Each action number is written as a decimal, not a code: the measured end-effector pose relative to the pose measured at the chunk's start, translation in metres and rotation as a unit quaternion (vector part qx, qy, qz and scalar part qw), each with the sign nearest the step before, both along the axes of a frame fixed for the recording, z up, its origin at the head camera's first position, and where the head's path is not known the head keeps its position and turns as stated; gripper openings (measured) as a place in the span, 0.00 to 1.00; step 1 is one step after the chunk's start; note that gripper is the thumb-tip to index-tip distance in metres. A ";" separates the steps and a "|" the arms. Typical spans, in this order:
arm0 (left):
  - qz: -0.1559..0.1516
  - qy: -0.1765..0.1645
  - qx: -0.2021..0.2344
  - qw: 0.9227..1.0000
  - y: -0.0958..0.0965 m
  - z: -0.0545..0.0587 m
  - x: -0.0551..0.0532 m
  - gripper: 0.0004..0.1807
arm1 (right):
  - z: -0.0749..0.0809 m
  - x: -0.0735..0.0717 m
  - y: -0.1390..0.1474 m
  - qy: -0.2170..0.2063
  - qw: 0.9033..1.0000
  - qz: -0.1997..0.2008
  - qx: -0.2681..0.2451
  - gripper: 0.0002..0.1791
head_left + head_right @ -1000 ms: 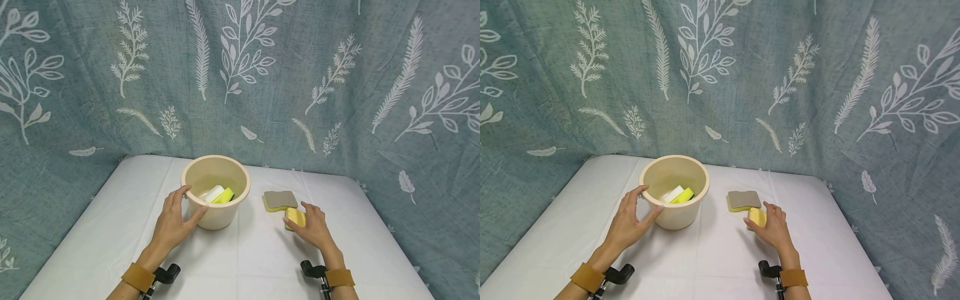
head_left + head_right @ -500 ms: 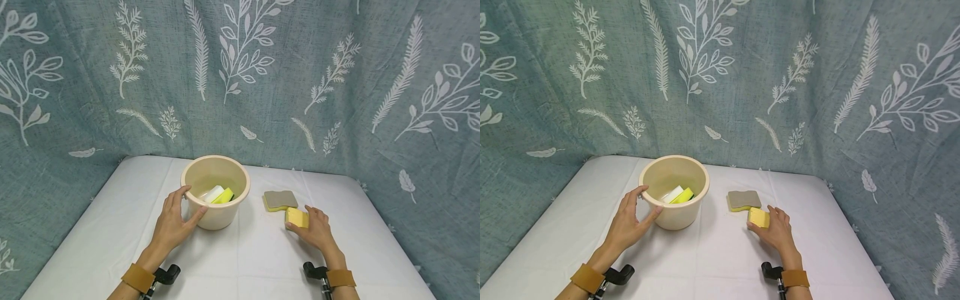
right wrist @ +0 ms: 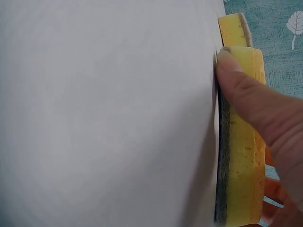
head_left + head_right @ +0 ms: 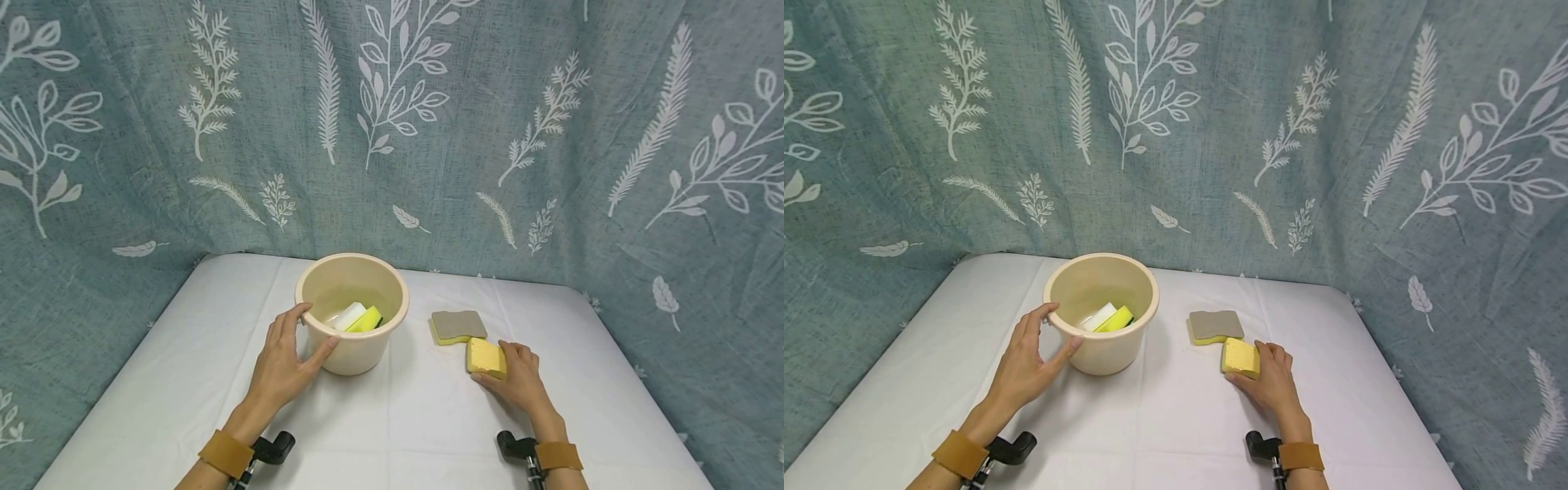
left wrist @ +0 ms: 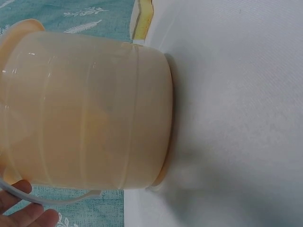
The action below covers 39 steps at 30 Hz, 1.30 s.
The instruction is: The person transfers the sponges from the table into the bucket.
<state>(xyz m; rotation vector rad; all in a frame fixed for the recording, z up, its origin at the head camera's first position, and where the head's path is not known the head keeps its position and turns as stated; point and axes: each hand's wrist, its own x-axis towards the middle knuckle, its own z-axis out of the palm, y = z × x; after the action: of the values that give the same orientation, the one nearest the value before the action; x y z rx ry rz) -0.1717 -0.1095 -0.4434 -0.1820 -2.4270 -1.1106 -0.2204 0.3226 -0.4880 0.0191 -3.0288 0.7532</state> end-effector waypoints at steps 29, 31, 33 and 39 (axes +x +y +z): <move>-0.002 -0.006 -0.001 1.000 0.000 0.001 0.000 0.43 | 0.000 0.004 0.000 0.018 0.999 -0.021 -0.020 0.52; -0.001 -0.005 0.000 1.000 0.000 0.000 0.000 0.43 | 0.000 0.003 0.001 0.021 0.999 -0.020 -0.019 0.52; -0.001 -0.004 0.001 1.000 0.000 0.000 0.000 0.43 | 0.000 0.003 0.001 0.021 0.999 -0.020 -0.019 0.52; -0.001 -0.006 0.003 1.000 -0.001 0.000 0.001 0.43 | 0.004 0.004 0.000 0.022 0.999 -0.024 -0.022 0.52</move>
<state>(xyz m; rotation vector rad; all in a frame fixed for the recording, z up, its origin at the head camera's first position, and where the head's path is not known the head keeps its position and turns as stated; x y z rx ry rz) -0.1711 -0.1100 -0.4434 -0.1778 -2.4335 -1.1233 -0.2162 0.3222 -0.4845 -0.0378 -2.9595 0.8042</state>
